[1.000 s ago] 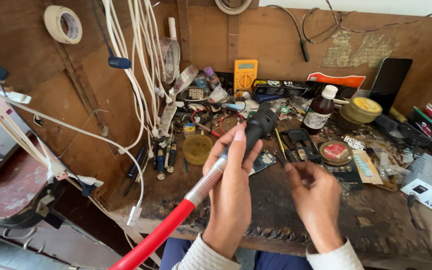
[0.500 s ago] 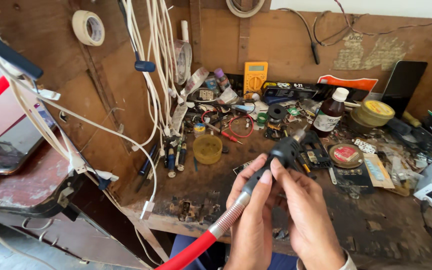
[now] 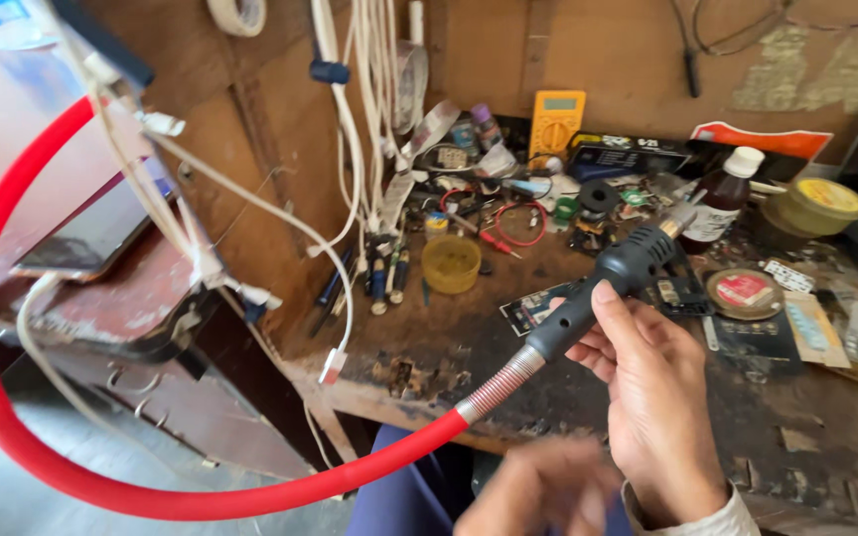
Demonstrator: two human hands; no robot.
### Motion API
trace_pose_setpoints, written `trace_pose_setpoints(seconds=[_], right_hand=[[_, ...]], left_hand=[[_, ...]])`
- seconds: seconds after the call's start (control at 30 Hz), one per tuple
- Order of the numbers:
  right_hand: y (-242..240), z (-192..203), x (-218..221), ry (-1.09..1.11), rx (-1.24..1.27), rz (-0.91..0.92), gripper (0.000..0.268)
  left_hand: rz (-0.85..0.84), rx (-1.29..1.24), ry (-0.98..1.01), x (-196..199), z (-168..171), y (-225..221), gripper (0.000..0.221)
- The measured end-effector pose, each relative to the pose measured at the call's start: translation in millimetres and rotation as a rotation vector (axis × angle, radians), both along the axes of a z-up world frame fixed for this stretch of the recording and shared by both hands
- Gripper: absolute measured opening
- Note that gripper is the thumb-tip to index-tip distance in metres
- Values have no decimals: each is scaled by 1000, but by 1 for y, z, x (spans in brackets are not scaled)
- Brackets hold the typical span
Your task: The person repairs a mobile phone circuit board by hand using a small tool and a hot air rework station. They apply a substance from a small yellow jar to the board, manipulate components with a thin tool, and heat the board with a hot air gun.
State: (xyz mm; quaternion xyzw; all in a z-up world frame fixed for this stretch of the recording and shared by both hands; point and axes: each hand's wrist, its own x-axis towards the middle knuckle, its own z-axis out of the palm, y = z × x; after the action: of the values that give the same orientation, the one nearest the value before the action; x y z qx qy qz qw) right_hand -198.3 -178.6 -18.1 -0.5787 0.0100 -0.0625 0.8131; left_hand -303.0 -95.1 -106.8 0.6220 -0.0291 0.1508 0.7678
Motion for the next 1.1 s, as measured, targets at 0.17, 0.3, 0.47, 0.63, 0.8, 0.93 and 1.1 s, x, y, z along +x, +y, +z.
trace_pose_setpoints(seconds=[0.17,0.3,0.47,0.63,0.8,0.93,1.1], right_hand=[[7,10,-23,-135,-136,-28,27],[8,20,-39,-185,-373,-105,26],[16,32,-54,-180,-425,-111,21],[21,45,-68,-275,-501,-13,24],[37,53,-84,-465,-421,206,37],[57,60,-103,-513,-271,383,54],[85,70,-111,-700,-418,448,47]], left_hand=[[403,547,-383,-3,91,45,44],[263,639,-320,1,129,56,52],[139,642,-214,1,125,56,59],[228,605,-318,-14,128,68,51],[303,516,-347,-40,139,86,46],[393,500,-350,-66,147,105,47],[368,275,-288,-103,154,143,57]])
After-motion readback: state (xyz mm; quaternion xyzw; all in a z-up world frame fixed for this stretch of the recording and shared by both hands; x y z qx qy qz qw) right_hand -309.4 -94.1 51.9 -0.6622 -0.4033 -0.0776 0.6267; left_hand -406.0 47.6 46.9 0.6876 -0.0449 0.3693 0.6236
